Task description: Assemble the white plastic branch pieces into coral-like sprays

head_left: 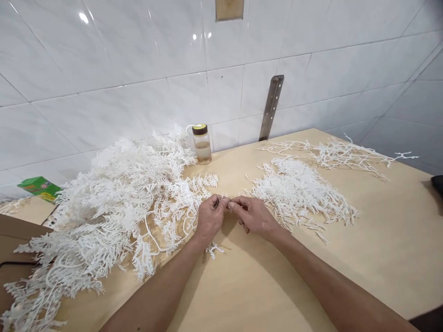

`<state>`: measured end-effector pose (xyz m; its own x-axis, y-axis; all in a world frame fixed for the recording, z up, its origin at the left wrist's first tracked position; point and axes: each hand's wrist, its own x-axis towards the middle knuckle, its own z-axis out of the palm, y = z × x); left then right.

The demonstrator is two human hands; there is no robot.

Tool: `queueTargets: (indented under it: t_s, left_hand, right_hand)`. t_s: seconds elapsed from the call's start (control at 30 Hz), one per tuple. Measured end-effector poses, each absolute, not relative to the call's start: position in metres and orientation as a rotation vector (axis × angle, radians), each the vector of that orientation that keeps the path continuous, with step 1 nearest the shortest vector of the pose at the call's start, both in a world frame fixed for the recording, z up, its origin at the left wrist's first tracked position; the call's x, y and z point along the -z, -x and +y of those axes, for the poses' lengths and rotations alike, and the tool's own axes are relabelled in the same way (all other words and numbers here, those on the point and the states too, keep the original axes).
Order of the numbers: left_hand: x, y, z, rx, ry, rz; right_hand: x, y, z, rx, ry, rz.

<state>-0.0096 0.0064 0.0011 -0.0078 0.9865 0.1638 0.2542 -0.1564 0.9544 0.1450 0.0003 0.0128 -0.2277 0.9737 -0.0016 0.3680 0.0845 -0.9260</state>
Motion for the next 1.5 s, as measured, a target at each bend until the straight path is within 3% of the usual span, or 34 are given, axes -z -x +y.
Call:
queueTargets:
  t_s: [0.53,0.83,1.17,1.3,1.5]
  left_hand:
    - [0.001,0.007,0.008,-1.223,-1.612,1.354]
    - [0.001,0.006,0.006,-1.229,-1.648,1.496]
    - [0.000,0.004,0.000,-1.299,-1.676,1.384]
    - [0.001,0.005,0.001,-1.305,-1.555,1.414]
    - [0.002,0.005,0.002,-1.288,-1.478,1.402]
  right_hand:
    - [0.000,-0.150,0.007,-1.374,1.254,-1.497]
    - [0.004,-0.137,0.004,-1.143,1.408,-1.598]
    - [-0.002,-0.138,0.008,-1.230,1.473,-1.445]
    - [-0.007,-0.153,0.007,-1.013,1.567,-1.515]
    - [-0.018,-0.182,0.015,-0.331,1.800,-1.633]
